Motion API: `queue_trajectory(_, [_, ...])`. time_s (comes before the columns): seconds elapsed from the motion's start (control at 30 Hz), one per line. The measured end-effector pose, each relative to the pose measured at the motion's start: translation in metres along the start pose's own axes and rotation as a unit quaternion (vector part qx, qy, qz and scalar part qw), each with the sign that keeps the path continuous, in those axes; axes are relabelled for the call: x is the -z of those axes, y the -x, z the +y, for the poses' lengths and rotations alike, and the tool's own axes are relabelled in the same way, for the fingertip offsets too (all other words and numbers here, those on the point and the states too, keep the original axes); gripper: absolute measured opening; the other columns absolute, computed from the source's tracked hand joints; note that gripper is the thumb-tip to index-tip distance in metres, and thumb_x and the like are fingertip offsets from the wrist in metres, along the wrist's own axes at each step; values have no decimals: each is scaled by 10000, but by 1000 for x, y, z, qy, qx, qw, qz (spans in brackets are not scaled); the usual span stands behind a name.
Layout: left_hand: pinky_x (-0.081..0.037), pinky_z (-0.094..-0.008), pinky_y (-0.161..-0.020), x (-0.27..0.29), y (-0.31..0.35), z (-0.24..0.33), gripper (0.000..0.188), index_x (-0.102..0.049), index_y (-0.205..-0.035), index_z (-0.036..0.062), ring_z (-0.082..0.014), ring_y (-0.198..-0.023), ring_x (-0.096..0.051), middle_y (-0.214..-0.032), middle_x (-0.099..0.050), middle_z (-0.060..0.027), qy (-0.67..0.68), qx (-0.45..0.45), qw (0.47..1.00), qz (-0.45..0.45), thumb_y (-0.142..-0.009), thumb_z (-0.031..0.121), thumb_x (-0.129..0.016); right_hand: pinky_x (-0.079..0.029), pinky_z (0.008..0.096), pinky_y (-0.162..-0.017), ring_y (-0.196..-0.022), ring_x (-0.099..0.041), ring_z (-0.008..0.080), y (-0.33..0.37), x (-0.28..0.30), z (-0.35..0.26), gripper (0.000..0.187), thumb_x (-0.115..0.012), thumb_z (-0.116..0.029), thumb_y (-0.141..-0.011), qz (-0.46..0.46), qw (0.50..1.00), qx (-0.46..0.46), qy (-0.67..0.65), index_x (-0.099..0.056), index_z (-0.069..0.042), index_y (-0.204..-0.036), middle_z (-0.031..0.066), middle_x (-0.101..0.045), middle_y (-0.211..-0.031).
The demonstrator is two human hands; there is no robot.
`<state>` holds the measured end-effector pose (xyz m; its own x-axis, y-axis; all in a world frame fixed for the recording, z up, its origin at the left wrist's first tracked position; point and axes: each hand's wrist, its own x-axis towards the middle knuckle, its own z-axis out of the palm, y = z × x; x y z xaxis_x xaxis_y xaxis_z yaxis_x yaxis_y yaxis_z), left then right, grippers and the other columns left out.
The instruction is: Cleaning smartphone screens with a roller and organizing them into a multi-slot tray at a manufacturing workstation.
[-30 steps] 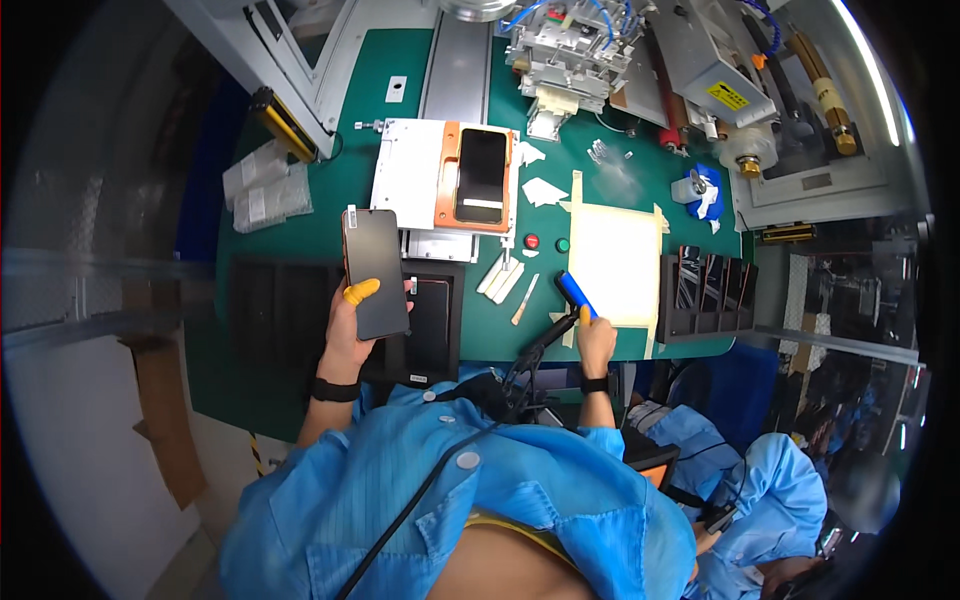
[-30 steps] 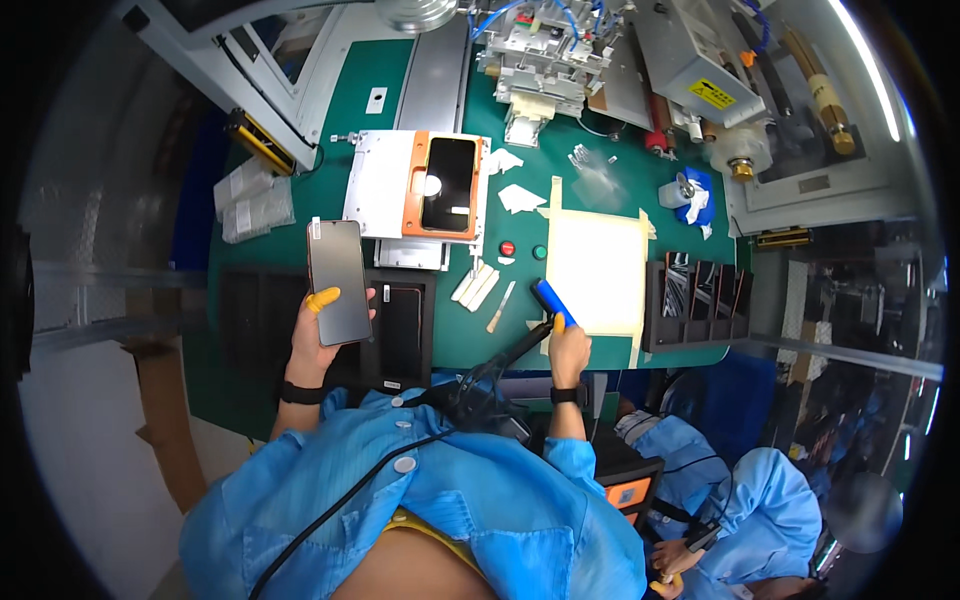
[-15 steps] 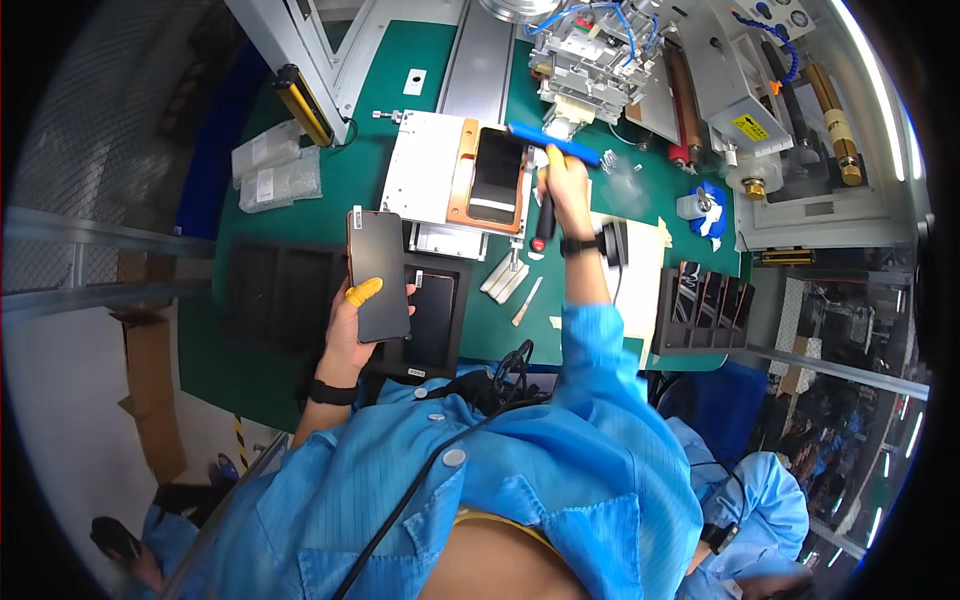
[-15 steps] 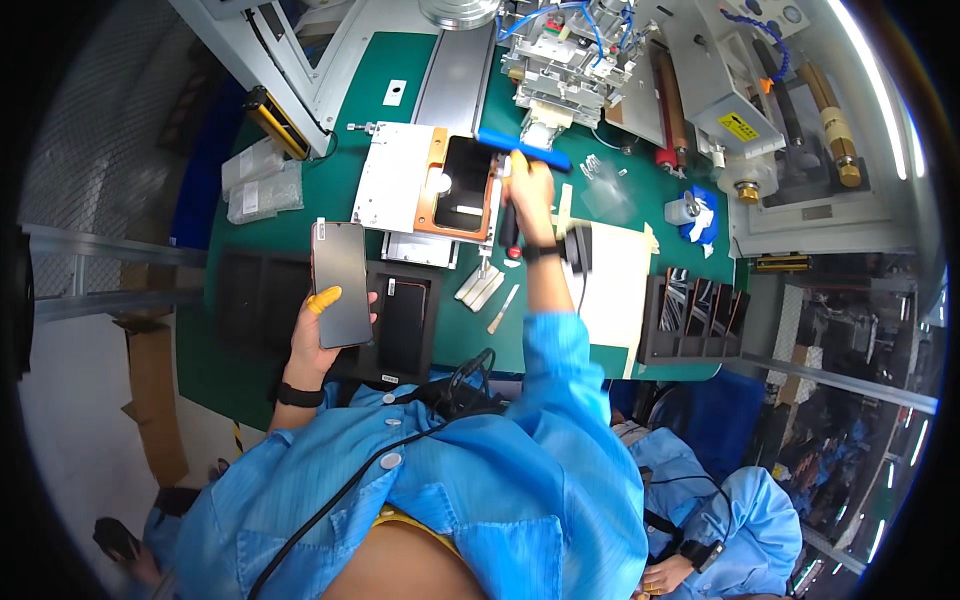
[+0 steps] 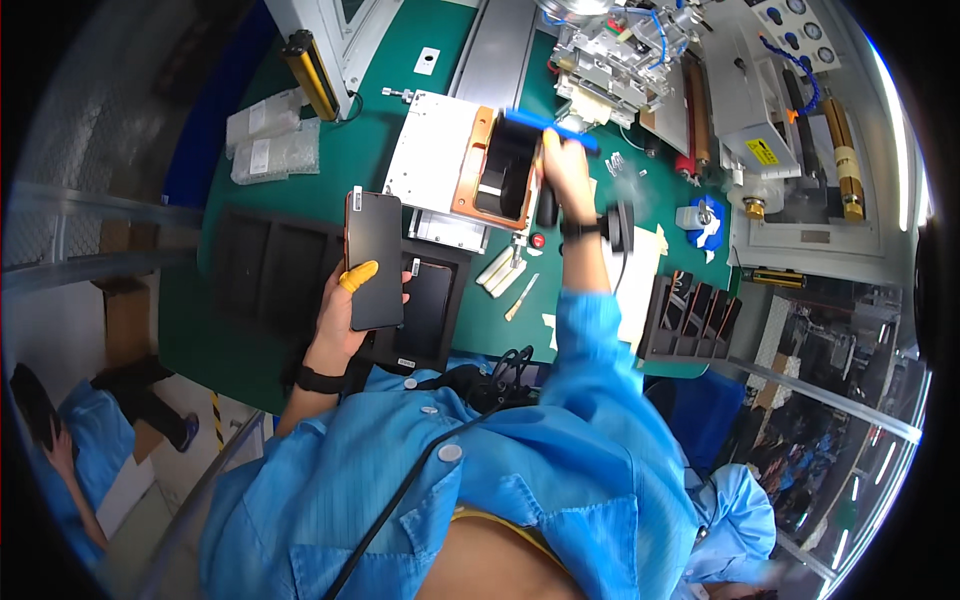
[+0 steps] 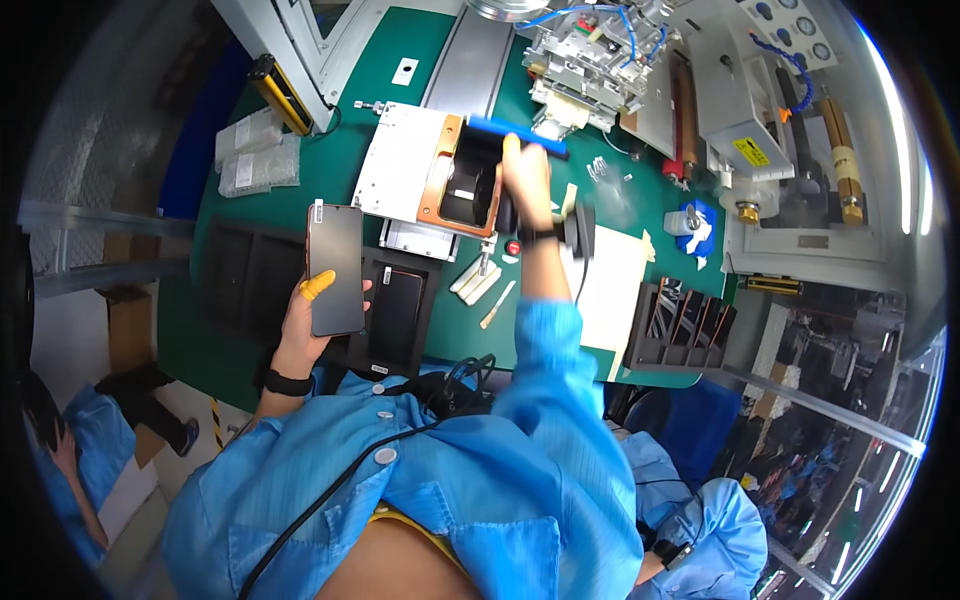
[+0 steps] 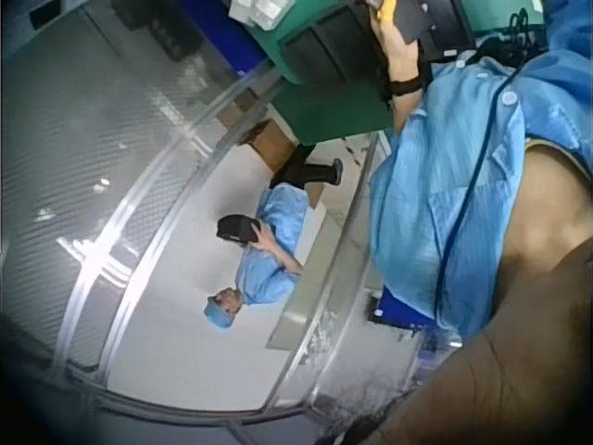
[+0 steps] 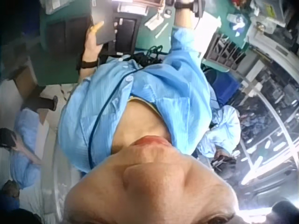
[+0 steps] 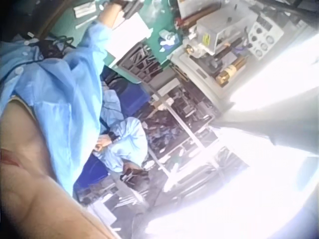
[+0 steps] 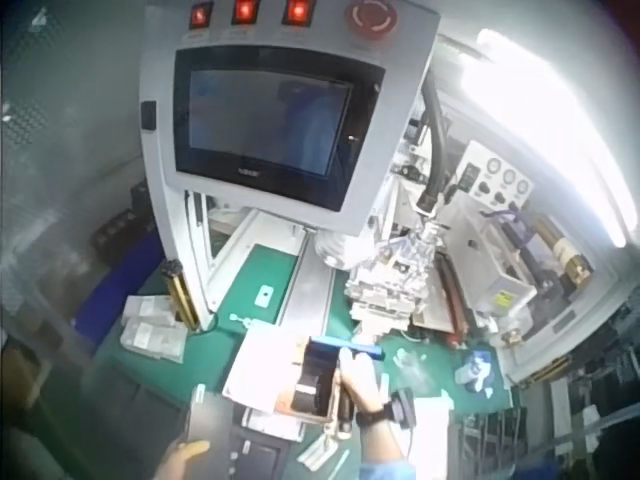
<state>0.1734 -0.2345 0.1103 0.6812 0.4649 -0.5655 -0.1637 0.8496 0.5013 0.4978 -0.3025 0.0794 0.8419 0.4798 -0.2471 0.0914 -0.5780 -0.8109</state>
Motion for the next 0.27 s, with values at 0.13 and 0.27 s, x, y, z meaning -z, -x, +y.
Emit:
queue_trajectory(0.13, [-522, -399, -677, -4, 4, -1, 315, -438, -1127, 25, -292, -893, -581, -987, -536, -152, 5, -4, 1000, -10, -842, 143, -498, -418, 310, -371, -345, -499, 188, -1, -15, -16, 456, -439, -279, -830, -17, 999, -8, -30, -501, 37, -507, 113, -506, -438])
queue_trajectory(0.27, [-521, -396, -676, 3, 4, -4, 339, -438, -1136, 37, -298, -899, -580, -1012, -532, -157, 21, -2, 1000, -17, -836, 170, -521, -472, 345, -743, -739, -625, 290, 66, -32, 35, 388, -494, -283, -815, 129, 972, 154, 124, -533, 81, -942, 270, -595, -793])
